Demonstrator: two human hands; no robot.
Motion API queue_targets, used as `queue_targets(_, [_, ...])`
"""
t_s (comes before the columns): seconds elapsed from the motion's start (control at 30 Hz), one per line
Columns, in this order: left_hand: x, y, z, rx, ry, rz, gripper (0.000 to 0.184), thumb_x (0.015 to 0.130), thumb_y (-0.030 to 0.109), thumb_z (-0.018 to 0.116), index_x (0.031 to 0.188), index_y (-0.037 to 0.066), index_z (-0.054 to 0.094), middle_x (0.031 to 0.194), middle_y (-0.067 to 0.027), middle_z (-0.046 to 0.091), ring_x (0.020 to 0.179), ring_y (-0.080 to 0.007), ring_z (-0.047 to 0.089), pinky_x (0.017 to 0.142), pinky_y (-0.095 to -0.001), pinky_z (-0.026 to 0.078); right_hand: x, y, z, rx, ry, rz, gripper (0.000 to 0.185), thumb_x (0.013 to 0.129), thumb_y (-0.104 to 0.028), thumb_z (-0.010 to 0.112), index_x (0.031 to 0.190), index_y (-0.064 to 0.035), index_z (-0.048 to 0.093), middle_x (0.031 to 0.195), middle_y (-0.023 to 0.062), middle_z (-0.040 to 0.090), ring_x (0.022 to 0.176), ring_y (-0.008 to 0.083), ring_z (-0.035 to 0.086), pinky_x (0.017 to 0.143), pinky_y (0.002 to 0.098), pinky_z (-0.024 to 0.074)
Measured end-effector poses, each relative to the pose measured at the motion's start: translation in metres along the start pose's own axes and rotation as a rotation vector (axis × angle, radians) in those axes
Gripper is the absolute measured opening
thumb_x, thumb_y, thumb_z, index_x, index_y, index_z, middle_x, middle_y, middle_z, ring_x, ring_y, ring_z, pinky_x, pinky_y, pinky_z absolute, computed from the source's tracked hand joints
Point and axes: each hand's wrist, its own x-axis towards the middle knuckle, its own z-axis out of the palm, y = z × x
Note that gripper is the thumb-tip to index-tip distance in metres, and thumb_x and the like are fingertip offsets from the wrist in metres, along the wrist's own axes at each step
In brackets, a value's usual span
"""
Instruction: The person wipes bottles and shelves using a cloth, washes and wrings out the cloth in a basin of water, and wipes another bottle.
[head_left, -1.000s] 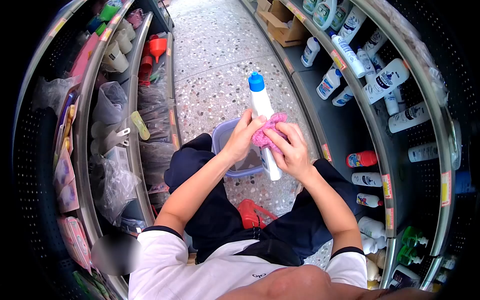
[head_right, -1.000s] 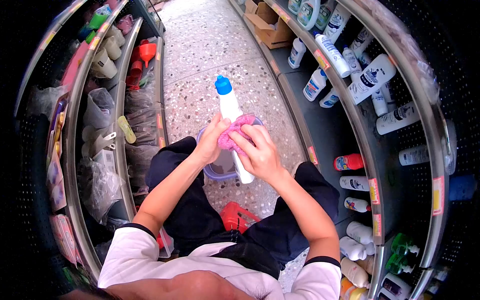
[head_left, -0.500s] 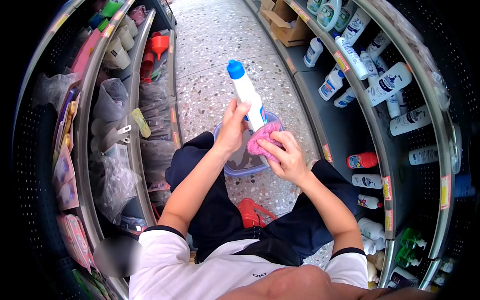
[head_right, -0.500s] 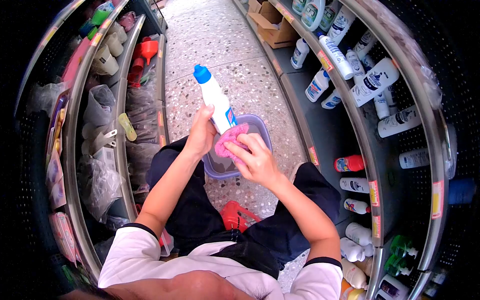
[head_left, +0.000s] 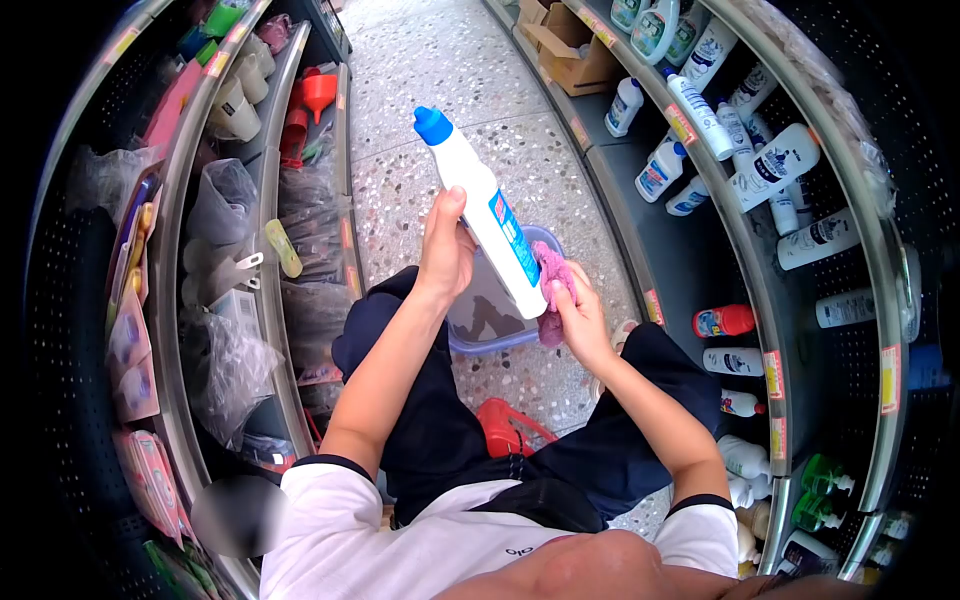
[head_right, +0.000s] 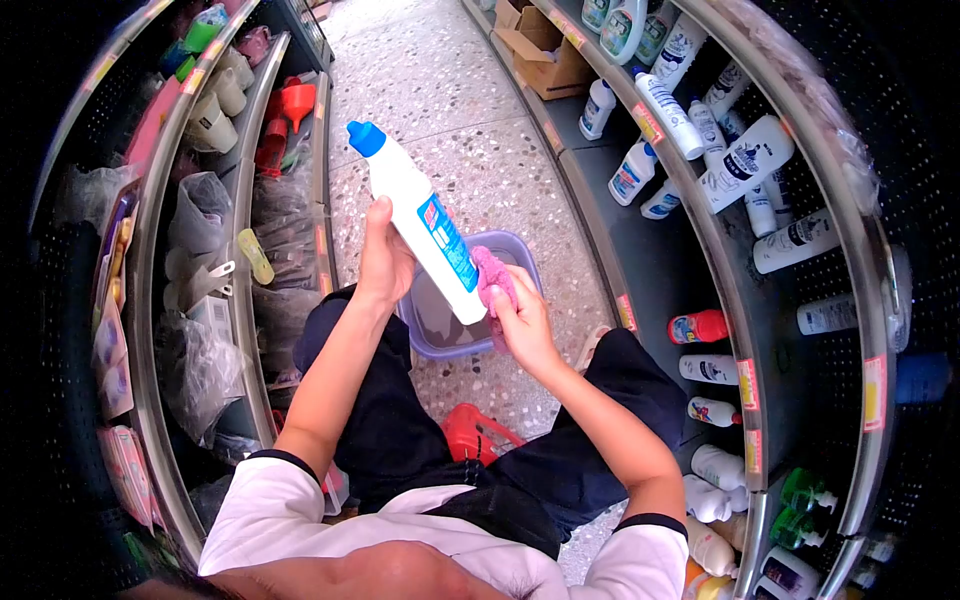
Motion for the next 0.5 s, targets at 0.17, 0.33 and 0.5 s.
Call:
queue_targets(0.17, [0.002,-0.006,-0.004,0.107,-0.097,-0.007,0.077,0.084,0.063,0.051,0.13,0.002,0.039,0.112,-0.0151,0.057,0.102,-0.0305,0.061,0.087,-0.0434,0.052,0.001,0.009,0.004,0.916,-0.084,0.662,0.041,0.098,-0.028,0.043,0.131,-0.003,0.045,0.12,0.0124,0.058,0.108,0.0264,0.058,0.097,0.0396,0.0448])
queue_targets(0.33, [-0.003,0.004,0.01,0.078,-0.147,-0.071,0.084,0.08,0.069,0.053,0.128,0.001,0.041,0.106,-0.0167,0.06,0.102,-0.0321,0.062,0.086,-0.0452,0.053,0.005,-0.001,0.0,1.316,-0.261,0.872,0.047,0.098,-0.035,0.038,0.133,-0.0032,0.044,0.127,0.0153,0.056,0.115,0.0282,0.055,0.101,0.0436,0.0424])
queue_targets(0.5, [0.0,0.01,0.009,-0.037,-0.256,-0.1,0.091,0.076,0.074,0.052,0.129,0.001,0.041,0.108,-0.02,0.059,0.105,-0.035,0.061,0.088,-0.0479,0.053,-0.005,0.012,-0.004,1.393,-0.348,0.745,0.049,0.096,-0.03,0.05,0.135,-0.0026,0.04,0.13,0.0148,0.053,0.118,0.0276,0.053,0.104,0.0441,0.0406])
